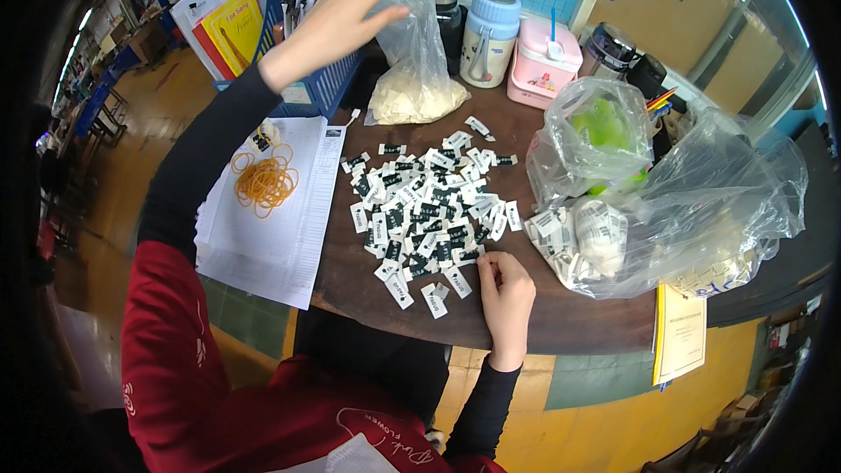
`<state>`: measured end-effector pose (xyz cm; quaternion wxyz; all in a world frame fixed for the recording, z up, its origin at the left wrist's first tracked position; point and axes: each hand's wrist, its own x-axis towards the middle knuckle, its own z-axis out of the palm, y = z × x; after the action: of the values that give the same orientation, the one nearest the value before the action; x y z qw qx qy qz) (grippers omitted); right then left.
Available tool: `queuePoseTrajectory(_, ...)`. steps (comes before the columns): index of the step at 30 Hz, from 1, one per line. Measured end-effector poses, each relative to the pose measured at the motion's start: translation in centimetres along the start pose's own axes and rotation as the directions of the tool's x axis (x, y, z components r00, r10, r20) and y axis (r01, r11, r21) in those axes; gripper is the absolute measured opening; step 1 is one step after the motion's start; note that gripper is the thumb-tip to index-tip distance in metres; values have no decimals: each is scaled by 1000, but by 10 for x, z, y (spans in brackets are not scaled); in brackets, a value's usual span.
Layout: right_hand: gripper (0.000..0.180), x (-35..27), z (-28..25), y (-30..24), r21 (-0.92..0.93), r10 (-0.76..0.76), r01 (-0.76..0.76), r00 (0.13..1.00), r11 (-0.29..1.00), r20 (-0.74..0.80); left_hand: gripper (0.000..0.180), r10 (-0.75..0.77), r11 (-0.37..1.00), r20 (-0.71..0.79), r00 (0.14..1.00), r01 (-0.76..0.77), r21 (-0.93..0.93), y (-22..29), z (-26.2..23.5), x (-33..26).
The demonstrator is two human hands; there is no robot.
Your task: The person sorts small white tags with black text on a table, picking them up and stacking them into bundles. A coworker places a large plastic bag of tags on the table. The person continues to gather and align the tags into neat stacks.
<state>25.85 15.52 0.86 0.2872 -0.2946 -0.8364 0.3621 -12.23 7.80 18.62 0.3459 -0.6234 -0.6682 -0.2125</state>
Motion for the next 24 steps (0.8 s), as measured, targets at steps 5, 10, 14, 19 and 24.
queuePoseTrajectory(5, 10, 0, 0, 1, -10, -55, 55, 998, 998, -15, 34, -216, 904, 456, 863, 353, -240, 36, -24, -74)
queuePoseTrajectory(10, 11, 0, 1, -2, 22, 29, -30, 999, 999, 18, 45, -469, 77, 727, 502, 843, -532, 18, 30, -86)
queuePoseTrajectory(14, 15, 0, 0, -2, 59, 80, -83, 996, 995, 48, 54, -553, -54, 636, 538, 739, -672, -15, 72, -59)
queuePoseTrajectory(19, 14, 1, 0, -1, 54, 95, -97, 994, 994, 50, 57, -604, 138, 456, 653, 649, -748, -32, 77, -45)
queuePoseTrajectory(24, 12, 0, 0, -4, 44, 64, -66, 996, 997, 56, 78, -422, 78, 724, 546, 817, -571, -7, 49, -73)
